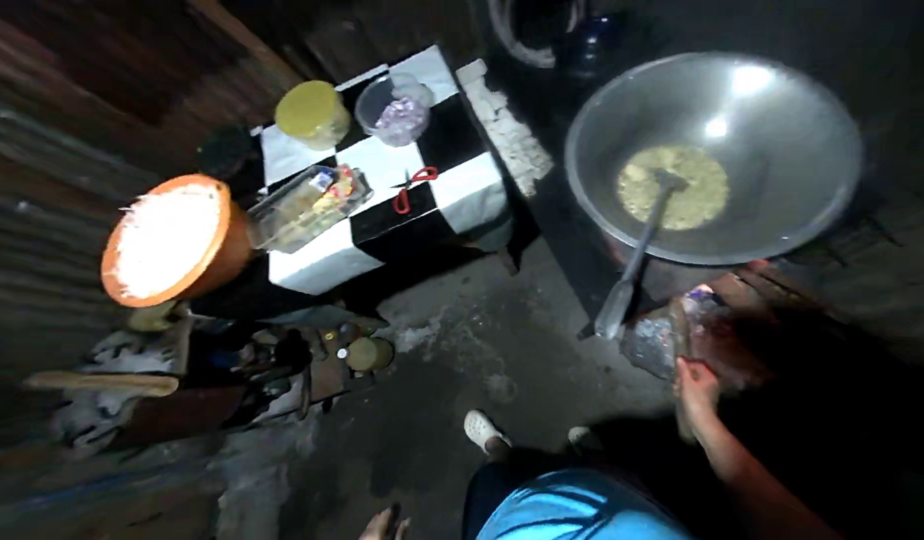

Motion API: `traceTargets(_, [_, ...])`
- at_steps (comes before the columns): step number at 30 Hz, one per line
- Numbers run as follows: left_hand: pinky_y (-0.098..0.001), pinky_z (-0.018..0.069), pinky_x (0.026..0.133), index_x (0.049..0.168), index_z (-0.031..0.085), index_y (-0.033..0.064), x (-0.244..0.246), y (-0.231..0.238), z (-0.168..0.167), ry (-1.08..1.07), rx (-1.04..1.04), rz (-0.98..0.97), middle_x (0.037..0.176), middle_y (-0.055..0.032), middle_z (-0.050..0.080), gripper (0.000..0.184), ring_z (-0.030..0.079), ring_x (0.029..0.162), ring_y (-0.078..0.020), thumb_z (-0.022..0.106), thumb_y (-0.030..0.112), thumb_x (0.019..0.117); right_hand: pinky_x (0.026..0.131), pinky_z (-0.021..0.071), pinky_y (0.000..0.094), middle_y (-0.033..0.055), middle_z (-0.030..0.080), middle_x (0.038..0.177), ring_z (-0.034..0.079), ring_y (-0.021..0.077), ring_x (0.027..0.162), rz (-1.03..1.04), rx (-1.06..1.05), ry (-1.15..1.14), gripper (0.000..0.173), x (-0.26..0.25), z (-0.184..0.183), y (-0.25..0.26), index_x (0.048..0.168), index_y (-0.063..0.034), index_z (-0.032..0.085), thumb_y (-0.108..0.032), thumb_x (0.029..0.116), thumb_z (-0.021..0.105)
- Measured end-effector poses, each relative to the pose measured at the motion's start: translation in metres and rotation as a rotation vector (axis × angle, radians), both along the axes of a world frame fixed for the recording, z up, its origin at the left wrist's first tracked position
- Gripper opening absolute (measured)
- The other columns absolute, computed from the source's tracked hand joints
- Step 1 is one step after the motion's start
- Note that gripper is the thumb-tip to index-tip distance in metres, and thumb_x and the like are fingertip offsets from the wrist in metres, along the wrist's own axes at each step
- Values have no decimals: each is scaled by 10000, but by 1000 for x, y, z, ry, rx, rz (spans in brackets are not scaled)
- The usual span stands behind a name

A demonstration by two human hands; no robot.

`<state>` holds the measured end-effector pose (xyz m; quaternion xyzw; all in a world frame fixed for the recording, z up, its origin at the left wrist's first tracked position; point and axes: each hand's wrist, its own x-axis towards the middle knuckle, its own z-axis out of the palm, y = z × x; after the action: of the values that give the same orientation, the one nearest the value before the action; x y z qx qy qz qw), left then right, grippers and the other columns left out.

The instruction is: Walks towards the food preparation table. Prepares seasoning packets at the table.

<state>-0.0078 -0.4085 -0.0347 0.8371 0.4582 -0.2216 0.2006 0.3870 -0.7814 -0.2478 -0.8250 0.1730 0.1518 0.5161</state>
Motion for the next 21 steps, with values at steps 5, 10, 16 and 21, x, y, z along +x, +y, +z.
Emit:
traceTargets(5, [-590, 469, 1071, 1327, 645, -3, 16, 102, -41, -105, 35, -84, 1296, -226, 667, 427, 641, 1218, -395, 623, 299, 1027, 706, 528, 503, 210, 623, 826, 597, 285, 701, 302, -50, -29, 408, -52, 11, 92, 1015, 99, 652, -281, 1084, 520])
traceTargets(10, [-556, 479, 1072, 1314, 653, 26, 62, 223, -29, -177, 59, -255, 1298, -185, 670, 395, 641, 1224, -342, 594, 306, 1041, 989, 495, 605, 296, 684, 1130, 660, 429, 1082, 410, -184, -27, 451, -53, 66, 208, 1188, 68, 681, -340, 1082, 520])
traceTargets(16, [-561, 506, 1024, 1214, 696, 14, 134, 339, 10, -393, 102, -363, 1206, -185, 699, 296, 671, 1147, -344, 568, 224, 1049, 745, 594, 419, 168, 732, 885, 710, 274, 803, 490, -182, -746, 434, -25, 80, 333, 1026, 12, 737, -368, 1052, 527])
traceTargets(21, [-531, 527, 971, 1095, 725, 10, 213, 372, 18, -565, 84, -425, 1098, -161, 720, 261, 695, 1053, -318, 537, 185, 1054, 977, 528, 525, 252, 703, 1107, 687, 366, 1053, 844, -207, -362, 410, 37, 182, 424, 1172, 68, 678, -300, 1069, 530])
